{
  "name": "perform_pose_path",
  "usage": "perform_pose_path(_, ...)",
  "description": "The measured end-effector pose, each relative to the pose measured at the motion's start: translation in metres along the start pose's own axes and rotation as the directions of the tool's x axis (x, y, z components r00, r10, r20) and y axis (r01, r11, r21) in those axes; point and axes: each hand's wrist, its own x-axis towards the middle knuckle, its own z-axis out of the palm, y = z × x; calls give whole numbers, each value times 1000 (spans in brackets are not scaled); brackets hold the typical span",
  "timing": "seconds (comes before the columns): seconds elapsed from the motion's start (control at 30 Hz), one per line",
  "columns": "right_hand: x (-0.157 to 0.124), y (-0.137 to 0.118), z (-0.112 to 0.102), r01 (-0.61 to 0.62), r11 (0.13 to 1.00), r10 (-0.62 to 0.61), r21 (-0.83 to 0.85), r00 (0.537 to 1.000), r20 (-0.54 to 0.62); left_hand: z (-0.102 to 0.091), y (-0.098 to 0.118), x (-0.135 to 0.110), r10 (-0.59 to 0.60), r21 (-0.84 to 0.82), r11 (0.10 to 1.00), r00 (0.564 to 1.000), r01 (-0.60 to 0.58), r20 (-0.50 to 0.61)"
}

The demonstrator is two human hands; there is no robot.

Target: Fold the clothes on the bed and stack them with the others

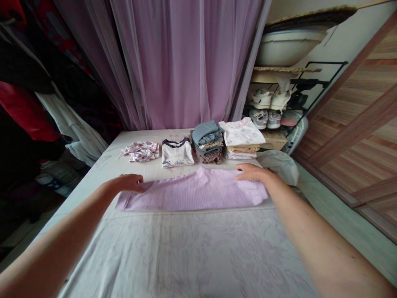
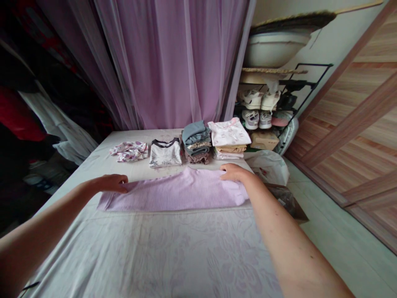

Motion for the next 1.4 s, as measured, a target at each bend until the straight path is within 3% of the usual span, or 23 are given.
perform_pose_path(0.1,-3,-5,-16,64,998,-66,-22,990,-122,-22,-4,-9,57,-47,997,995,-60,-79)
perform_pose_path(0.17,-8,-11,-29,68,997,-75,-33,959,-274,-37,-8,-17,3,-30,1000,971,-11,-238)
perform_pose_path(0.27,-24,-20,-42,45,997,-71,-68,889,-452,-48,-12,-32,-50,5,998,848,62,-528)
perform_pose_path(0.33,-39,-23,-36,65,985,-138,-157,845,-516,-40,-14,-42,-38,27,997,773,71,-633)
perform_pose_path(0.37,-48,-23,-28,84,973,-189,-215,823,-536,-31,-14,-45,-35,36,996,757,77,-653)
perform_pose_path(0.43,-64,-19,-2,105,942,-273,-319,791,-547,-5,-12,-50,-49,39,994,760,97,-648)
perform_pose_path(0.57,-85,-1,59,158,914,-316,-375,856,-409,51,-8,-52,-24,20,999,842,42,-539)
perform_pose_path(0.67,-89,14,80,141,946,-265,-293,856,-444,72,-8,-52,-34,-5,999,850,37,-526)
perform_pose_path(0.7,-88,19,80,100,967,-205,-234,850,-486,74,-9,-52,-46,-6,999,845,50,-533)
perform_pose_path(0.77,-83,25,74,-79,995,31,-66,842,-539,73,-11,-53,-75,-5,996,840,86,-538)
perform_pose_path(0.83,-76,27,65,-310,947,311,87,813,-493,71,-12,-54,-107,-5,992,842,123,-529)
perform_pose_path(0.9,-68,27,59,-431,890,453,150,797,-400,70,-11,-55,-131,-8,989,849,148,-512)
perform_pose_path(1.0,-58,25,59,-380,893,440,241,848,-294,72,-11,-58,-164,-27,985,863,173,-478)
perform_pose_path(1.07,-54,25,63,-307,867,426,393,865,-263,74,-12,-59,-184,-45,982,869,184,-459)
perform_pose_path(1.17,-52,25,68,-187,771,441,608,847,-298,74,-12,-59,-205,-24,975,865,219,-459)
perform_pose_path(1.27,-53,22,67,-149,658,496,738,823,-276,70,3,-56,-210,28,966,844,257,-493)
perform_pose_path(1.33,-53,17,66,-170,585,539,793,812,-224,65,28,-52,-124,29,987,855,160,-503)
perform_pose_path(1.4,-52,9,64,-212,562,561,799,809,-179,62,64,-46,82,7,996,860,-91,-503)
